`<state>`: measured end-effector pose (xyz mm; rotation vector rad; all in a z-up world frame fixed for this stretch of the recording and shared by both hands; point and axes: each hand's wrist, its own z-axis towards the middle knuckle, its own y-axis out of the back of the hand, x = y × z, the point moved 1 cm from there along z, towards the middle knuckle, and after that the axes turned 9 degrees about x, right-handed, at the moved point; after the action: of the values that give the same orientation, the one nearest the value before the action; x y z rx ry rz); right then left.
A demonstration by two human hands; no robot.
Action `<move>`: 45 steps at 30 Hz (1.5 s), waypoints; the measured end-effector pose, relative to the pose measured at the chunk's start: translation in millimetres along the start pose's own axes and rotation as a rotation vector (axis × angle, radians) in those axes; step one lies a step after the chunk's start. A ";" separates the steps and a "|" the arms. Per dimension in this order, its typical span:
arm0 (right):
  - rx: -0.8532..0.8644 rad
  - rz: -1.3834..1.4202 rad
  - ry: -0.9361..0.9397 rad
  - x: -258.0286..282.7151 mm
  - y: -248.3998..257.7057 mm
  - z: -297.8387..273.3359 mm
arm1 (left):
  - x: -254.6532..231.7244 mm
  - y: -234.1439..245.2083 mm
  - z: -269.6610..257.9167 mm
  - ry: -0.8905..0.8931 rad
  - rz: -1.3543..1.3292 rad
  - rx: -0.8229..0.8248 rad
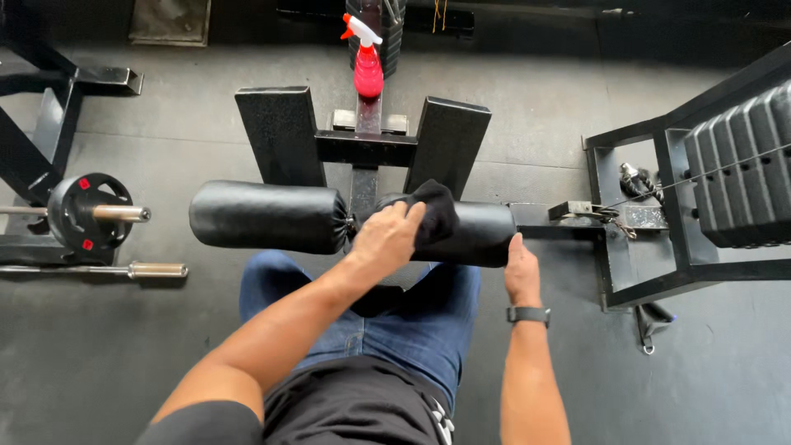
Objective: The person wipes the padded rollers and the metal components of a gym machine using a black cloth.
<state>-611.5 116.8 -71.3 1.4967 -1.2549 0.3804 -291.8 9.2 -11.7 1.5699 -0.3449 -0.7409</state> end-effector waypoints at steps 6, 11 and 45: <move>0.137 -0.082 -0.008 58.4 33.6 17.6 | -82.1 11.2 81.3 -0.269 -0.261 -0.086; 0.155 0.143 -0.093 31.7 31.1 5.8 | -43.5 15.9 50.7 -0.265 -0.337 0.068; -0.078 -0.089 0.172 1.9 16.0 11.0 | -78.5 7.9 74.4 -0.329 -0.370 0.082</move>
<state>-628.3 108.9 -65.5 1.4171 -1.0524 0.3880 -395.9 -1.0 16.8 1.6080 -0.3306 -1.2934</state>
